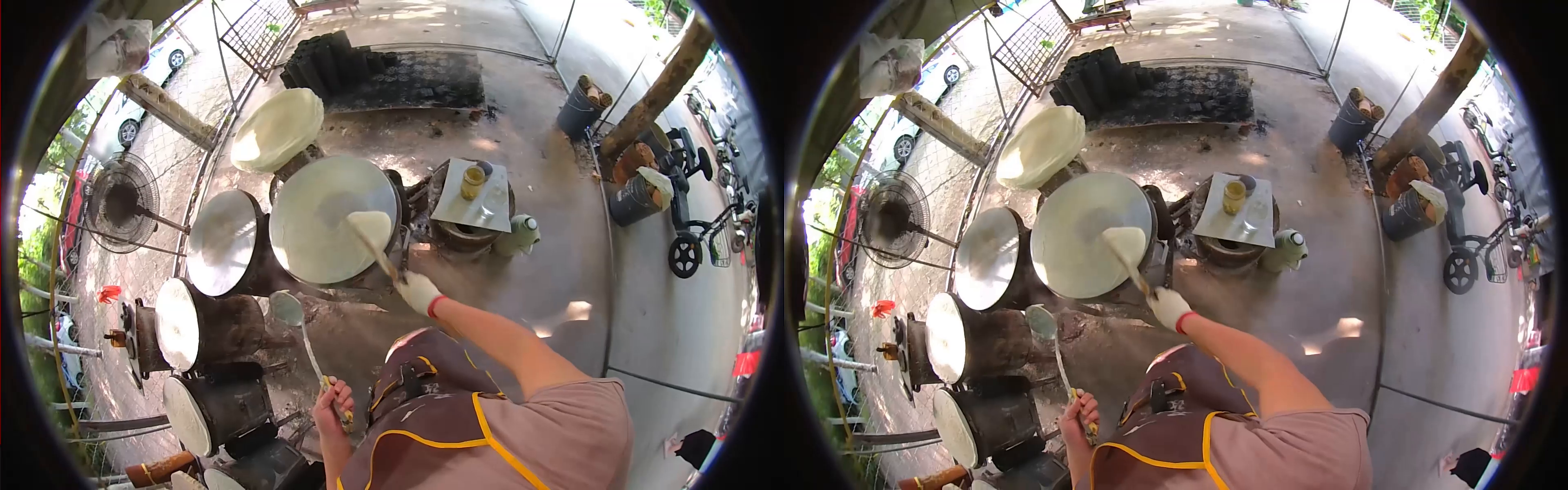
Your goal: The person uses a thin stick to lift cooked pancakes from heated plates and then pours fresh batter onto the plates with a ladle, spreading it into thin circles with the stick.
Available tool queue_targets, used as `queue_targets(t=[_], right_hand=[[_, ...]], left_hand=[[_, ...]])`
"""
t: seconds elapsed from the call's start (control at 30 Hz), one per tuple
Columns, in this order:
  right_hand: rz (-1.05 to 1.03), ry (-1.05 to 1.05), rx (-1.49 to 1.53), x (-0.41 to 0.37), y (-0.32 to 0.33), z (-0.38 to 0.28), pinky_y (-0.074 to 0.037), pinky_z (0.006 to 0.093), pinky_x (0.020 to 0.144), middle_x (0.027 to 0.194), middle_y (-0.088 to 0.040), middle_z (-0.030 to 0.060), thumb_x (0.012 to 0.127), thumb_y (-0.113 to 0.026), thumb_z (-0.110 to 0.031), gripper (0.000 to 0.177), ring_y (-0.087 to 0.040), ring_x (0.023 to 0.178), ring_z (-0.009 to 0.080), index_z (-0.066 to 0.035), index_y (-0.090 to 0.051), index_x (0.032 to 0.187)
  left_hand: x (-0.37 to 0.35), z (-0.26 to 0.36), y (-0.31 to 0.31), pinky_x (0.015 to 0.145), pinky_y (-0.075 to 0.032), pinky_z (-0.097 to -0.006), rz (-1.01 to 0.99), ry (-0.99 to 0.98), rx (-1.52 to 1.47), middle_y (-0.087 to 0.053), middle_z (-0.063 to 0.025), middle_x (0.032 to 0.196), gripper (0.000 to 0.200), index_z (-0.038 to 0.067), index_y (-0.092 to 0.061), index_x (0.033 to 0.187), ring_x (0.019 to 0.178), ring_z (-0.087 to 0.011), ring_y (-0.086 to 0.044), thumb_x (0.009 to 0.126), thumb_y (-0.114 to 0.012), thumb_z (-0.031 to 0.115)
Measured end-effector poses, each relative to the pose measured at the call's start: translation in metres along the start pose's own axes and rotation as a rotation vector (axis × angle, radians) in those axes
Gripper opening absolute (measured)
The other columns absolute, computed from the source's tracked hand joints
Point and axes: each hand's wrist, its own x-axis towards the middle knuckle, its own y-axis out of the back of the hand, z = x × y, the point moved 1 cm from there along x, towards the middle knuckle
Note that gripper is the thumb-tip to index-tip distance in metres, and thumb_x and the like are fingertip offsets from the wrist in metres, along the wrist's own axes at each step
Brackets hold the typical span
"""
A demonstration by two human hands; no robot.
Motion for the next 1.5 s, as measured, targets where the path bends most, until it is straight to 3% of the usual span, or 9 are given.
queue_targets(t=[0.27,0.47,0.73,0.87,0.97,1.13,1.2,1.4,1.5], right_hand=[[0.114,0.005,-0.065,0.065,0.024,-0.008,-0.046,0.0472,0.073,0.087,-0.061,0.0251,0.088,-0.047,-0.029,0.030,-0.058,0.086,0.0399,-0.001,-0.057,0.096],[-0.360,0.089,-0.100,-0.023,0.032,0.026,-0.044,0.0468,0.078,0.092,-0.062,0.0234,0.089,-0.044,-0.037,0.040,-0.057,0.091,0.0411,-0.004,-0.057,0.107],[0.268,-0.130,-0.038,0.127,0.055,-0.036,-0.044,0.0452,0.083,0.099,-0.061,0.0219,0.089,-0.041,-0.036,0.042,-0.057,0.097,0.0382,-0.016,-0.047,0.126],[0.006,-0.189,0.050,0.123,0.022,-0.035,-0.043,0.0411,0.090,0.117,-0.056,0.0170,0.090,-0.043,-0.036,0.045,-0.054,0.108,0.0326,-0.016,-0.043,0.131],[0.337,0.463,0.187,0.076,-0.007,-0.015,-0.048,0.0361,0.074,0.089,-0.063,0.0078,0.094,-0.042,-0.023,0.032,-0.062,0.088,0.0295,-0.008,-0.052,0.120],[0.431,-0.380,0.302,0.054,-0.030,-0.037,-0.046,0.0315,0.051,0.070,-0.062,0.0071,0.090,-0.049,-0.021,0.030,-0.059,0.061,0.0172,-0.013,-0.056,0.118],[0.121,-0.328,1.191,0.098,-0.071,0.018,-0.047,0.0316,0.057,0.068,-0.061,0.0100,0.089,-0.052,-0.026,0.031,-0.059,0.062,0.0183,-0.013,-0.057,0.117],[0.396,-0.356,0.195,0.053,-0.022,-0.030,-0.045,0.0280,0.082,0.095,-0.065,0.0101,0.088,-0.054,-0.026,0.034,-0.060,0.094,0.0207,-0.012,-0.057,0.119],[0.218,-0.071,0.534,0.088,-0.037,-0.016,-0.042,0.0307,0.090,0.110,-0.061,0.0131,0.087,-0.053,-0.027,0.036,-0.057,0.105,0.0249,-0.010,-0.058,0.118]], left_hand=[[0.011,-0.011,-0.007,0.047,-0.035,-0.0222,0.126,-0.038,0.065,-0.045,-0.0052,0.083,0.017,0.005,-0.050,0.099,0.059,-0.0114,-0.038,0.082,-0.054,0.001],[0.023,0.003,-0.007,0.047,-0.036,-0.0217,0.108,0.004,0.046,-0.047,-0.0069,0.086,0.014,0.003,-0.051,0.098,0.059,-0.0110,-0.039,0.084,-0.052,0.003],[0.023,0.034,-0.004,0.044,-0.037,-0.0212,0.098,0.029,-0.031,-0.048,-0.0097,0.087,0.016,0.000,-0.050,0.099,0.058,-0.0121,-0.040,0.082,-0.049,-0.001],[0.023,0.046,0.004,0.043,-0.037,-0.0211,0.081,0.051,-0.011,-0.047,-0.0105,0.087,0.017,-0.001,-0.048,0.099,0.057,-0.0123,-0.040,0.082,-0.047,-0.003],[0.025,0.059,0.013,0.043,-0.036,-0.0212,0.078,0.078,-0.004,-0.047,-0.0099,0.087,0.016,0.000,-0.048,0.099,0.056,-0.0120,-0.039,0.083,-0.046,-0.002],[0.035,0.085,0.046,0.032,-0.026,-0.0199,0.108,0.179,0.301,-0.042,-0.0035,0.068,0.006,0.006,-0.045,0.086,0.044,-0.0103,-0.032,0.091,-0.044,0.008],[0.045,0.092,0.054,0.029,-0.024,-0.0188,0.007,0.232,0.226,-0.044,-0.0032,0.068,0.003,0.007,-0.047,0.092,0.043,-0.0096,-0.032,0.092,-0.044,0.009],[0.041,0.094,0.015,0.027,-0.023,-0.0185,0.074,0.264,0.322,-0.042,-0.0013,0.064,0.003,0.008,-0.047,0.092,0.040,-0.0082,-0.032,0.092,-0.044,0.010],[0.041,0.084,0.004,0.027,-0.023,-0.0187,0.044,0.316,0.257,-0.040,-0.0004,0.062,0.003,0.009,-0.047,0.091,0.038,-0.0078,-0.031,0.092,-0.044,0.010]])
